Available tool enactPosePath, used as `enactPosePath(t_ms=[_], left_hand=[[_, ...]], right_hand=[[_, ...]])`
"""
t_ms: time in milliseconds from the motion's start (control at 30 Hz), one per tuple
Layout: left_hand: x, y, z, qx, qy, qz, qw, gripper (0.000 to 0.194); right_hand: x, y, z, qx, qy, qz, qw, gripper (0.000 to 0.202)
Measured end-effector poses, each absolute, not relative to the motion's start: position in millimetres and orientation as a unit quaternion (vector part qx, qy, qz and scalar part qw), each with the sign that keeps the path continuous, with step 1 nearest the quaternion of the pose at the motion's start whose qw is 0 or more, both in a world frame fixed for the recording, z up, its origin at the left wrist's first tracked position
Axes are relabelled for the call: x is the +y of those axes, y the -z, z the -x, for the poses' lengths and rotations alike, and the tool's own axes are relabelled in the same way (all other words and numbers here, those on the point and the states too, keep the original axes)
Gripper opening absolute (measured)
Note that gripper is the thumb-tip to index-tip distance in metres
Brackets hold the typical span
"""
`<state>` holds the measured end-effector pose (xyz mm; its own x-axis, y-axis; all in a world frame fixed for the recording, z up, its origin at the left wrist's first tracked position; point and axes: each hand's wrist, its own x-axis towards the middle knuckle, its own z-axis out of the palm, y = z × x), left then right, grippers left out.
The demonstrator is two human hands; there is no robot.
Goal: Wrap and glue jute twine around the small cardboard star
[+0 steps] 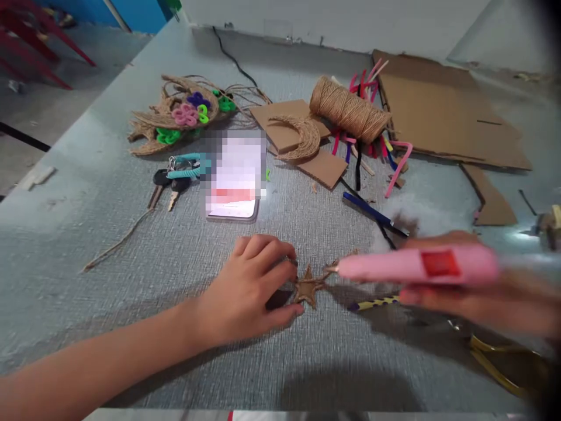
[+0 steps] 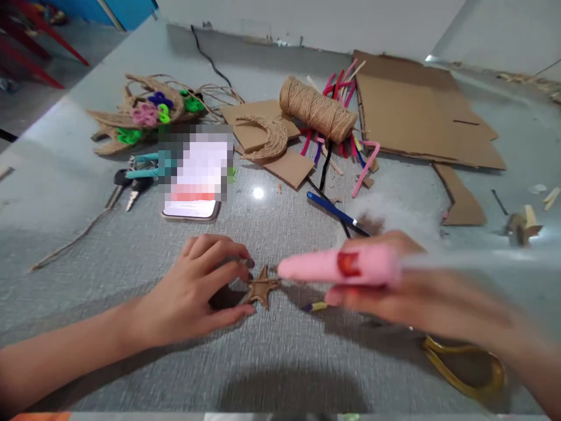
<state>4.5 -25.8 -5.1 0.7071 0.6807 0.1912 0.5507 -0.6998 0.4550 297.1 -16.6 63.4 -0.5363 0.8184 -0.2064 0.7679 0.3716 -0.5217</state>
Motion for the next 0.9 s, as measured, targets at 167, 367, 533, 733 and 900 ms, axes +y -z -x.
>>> enactPosePath(t_ms=[167, 367, 533, 733, 900], left_hand=[[-24.1, 5.9, -2.9, 0.333, -0.180, -0.905, 0.194, 0.026], [-24.0, 5.9, -2.9, 0.336, -0.184, -0.902, 0.201, 0.027], [-23.4, 5.5, -2.9, 0.338, -0.185, -0.900, 0.204, 0.028], [-23.1, 7.7, -3.1, 0.338, -0.186, -0.900, 0.205, 0.028], [-23.3, 7.6, -3.3, 0.342, -0.193, -0.896, 0.207, 0.029]], right_hand=[[-19.7, -61.7, -259.4, -0.869, -0.280, 0.399, 0.081, 0.034], [-17.3, -52.8, -271.2, -0.860, -0.305, 0.408, 0.012, 0.030], [-23.4, -50.5, -275.6, -0.831, -0.353, 0.429, -0.022, 0.026], [-25.5, -52.7, -273.3, -0.816, -0.364, 0.449, -0.017, 0.027], [-28.5, -53.1, -270.4, -0.826, -0.326, 0.459, -0.004, 0.032]])
